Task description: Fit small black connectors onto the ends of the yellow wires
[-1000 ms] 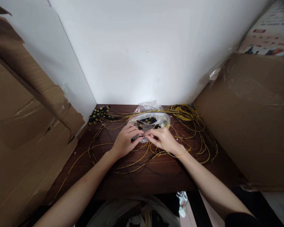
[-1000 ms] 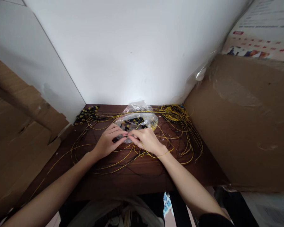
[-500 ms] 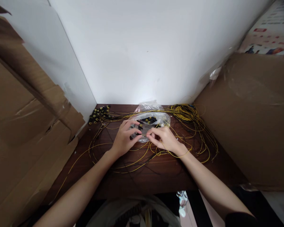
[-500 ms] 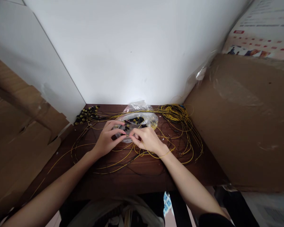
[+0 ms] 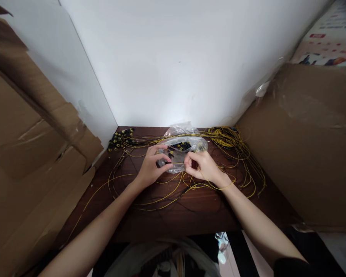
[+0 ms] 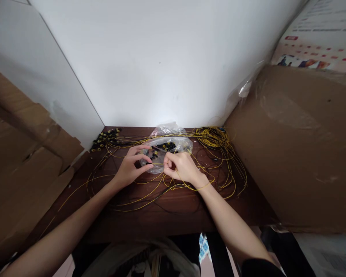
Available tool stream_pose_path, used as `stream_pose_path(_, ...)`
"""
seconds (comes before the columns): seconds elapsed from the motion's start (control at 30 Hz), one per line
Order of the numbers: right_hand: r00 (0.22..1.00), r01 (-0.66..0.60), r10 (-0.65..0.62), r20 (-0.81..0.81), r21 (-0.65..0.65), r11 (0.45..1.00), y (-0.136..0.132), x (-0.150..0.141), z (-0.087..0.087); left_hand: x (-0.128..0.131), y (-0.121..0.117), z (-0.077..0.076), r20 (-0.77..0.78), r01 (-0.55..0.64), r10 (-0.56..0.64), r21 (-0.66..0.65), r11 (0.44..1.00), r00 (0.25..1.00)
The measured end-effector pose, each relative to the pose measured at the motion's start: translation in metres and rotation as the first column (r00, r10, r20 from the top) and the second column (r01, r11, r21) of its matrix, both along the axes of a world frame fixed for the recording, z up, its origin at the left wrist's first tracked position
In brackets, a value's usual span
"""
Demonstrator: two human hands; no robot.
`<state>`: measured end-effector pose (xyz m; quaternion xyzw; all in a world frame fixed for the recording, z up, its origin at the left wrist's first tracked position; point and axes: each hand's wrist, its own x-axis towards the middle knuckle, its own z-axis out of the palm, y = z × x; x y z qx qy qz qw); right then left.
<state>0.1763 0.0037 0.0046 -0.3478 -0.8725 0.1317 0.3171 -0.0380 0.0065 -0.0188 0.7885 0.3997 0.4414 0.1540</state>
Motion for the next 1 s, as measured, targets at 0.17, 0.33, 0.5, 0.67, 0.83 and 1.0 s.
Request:
stream_pose_path(0.17, 1.0, 0.021, -0.021, -0.019, -0.013, 1.0, 0.002, 0.004, 0.001, 0.001, 0.0, 0.001, 0.012, 0.034, -0.034, -0.004, 0.999, 0.999)
stream_pose_path(0.33, 1.0, 0.011, -0.011, -0.007, -0.012, 1.0, 0.002, 0.003, 0.002, 0.002, -0.001, 0.006, 0.038, 0.056, -0.055, -0.022, 0.998, 0.998)
stream_pose_path(0.5, 1.0, -0.018, 0.018, 0.021, -0.008, 1.0, 0.0, 0.001, 0.002, 0.0, 0.0, 0.003, 0.146, 0.063, -0.035, -0.19, 0.98, 0.989)
stream_pose_path(0.67, 0.997, -0.079, 0.08, 0.016, -0.051, 0.996, -0.003, -0.006, -0.002, 0.0, 0.0, 0.001, 0.571, 0.258, 0.048, -0.442, 0.859, 0.82)
stream_pose_path(0.83, 0.975, -0.173, 0.105, -0.197, -0.37, 0.913, -0.009, -0.018, -0.004, 0.002, -0.002, 0.005, 0.695, 0.316, 0.139, -0.484, 0.816, 0.706)
stream_pose_path(1.0, 0.813, -0.327, -0.159, -0.559, -0.666, 0.671, -0.004, -0.023, -0.001, 0.003, -0.005, 0.008, 0.552, 0.101, 0.159, -0.411, 0.906, 0.818)
